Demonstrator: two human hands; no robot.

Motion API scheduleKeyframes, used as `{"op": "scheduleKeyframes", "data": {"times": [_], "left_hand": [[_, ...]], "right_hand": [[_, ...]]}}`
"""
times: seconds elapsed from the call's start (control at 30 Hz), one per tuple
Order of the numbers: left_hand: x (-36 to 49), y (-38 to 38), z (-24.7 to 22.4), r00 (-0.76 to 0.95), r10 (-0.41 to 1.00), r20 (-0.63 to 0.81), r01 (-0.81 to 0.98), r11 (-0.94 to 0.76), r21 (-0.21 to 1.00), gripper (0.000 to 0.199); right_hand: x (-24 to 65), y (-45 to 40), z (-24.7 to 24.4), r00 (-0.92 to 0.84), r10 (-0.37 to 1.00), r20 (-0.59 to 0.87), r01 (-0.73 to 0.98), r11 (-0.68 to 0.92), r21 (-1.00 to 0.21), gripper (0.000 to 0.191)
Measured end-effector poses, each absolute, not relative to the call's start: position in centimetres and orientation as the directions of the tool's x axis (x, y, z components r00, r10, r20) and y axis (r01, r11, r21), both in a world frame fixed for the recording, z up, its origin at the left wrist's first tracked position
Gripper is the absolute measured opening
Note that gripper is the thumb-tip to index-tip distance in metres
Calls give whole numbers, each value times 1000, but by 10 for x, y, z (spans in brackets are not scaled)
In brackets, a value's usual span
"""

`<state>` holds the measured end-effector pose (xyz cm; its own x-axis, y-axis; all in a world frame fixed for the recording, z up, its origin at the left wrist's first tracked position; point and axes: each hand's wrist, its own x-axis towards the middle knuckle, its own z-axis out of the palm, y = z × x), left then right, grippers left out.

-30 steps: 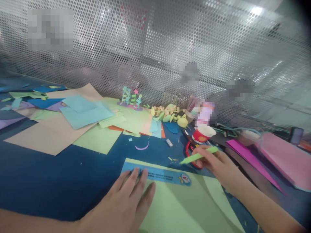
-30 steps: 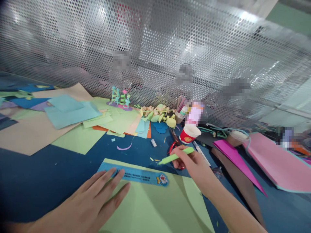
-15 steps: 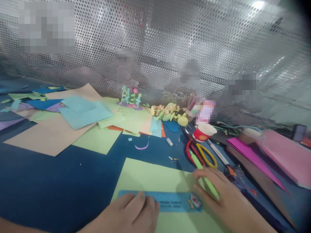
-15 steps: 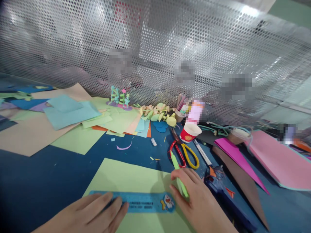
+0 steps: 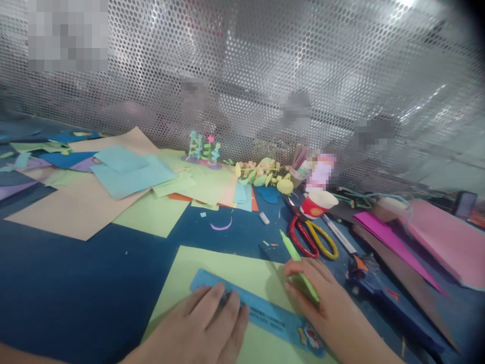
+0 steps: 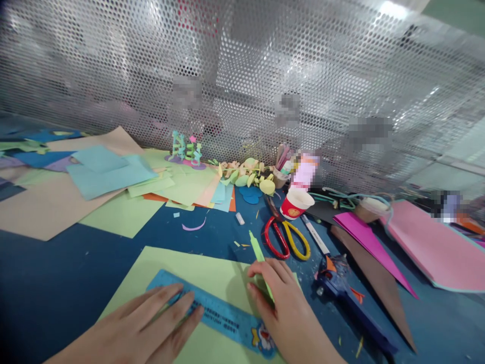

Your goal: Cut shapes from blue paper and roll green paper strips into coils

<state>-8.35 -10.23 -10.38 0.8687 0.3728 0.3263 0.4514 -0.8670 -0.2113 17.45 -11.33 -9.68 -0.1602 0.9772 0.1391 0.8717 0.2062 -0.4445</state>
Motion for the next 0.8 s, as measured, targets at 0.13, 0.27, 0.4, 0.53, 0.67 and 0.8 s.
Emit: {"op": "scheduleKeyframes", "data": {"times": [0.13,0.27,0.4,0.53,0.67,0.8], "left_hand": [[-83,-101,-99,887,354,296,427,-872,-238,38],[-81,-100,-89,886,392,247,445,-868,-221,39],[-77,-106,-91,879,409,243,461,-859,-223,38],[-66,-112,-100,841,463,278,529,-812,-246,40],[-57,-110,-103,850,447,280,516,-813,-270,42],[-56,-107,-103,879,395,267,465,-833,-300,40]], "right_hand": [[157,-116,-96,-172,978,119,856,208,-472,11],[144,-115,-89,-212,969,126,823,246,-512,16],[145,-103,-79,-113,993,43,749,113,-653,15],[150,-88,-82,-45,996,78,540,90,-837,20],[154,-82,-92,37,996,81,336,64,-940,23],[158,-82,-91,108,990,96,258,65,-964,19]]}}
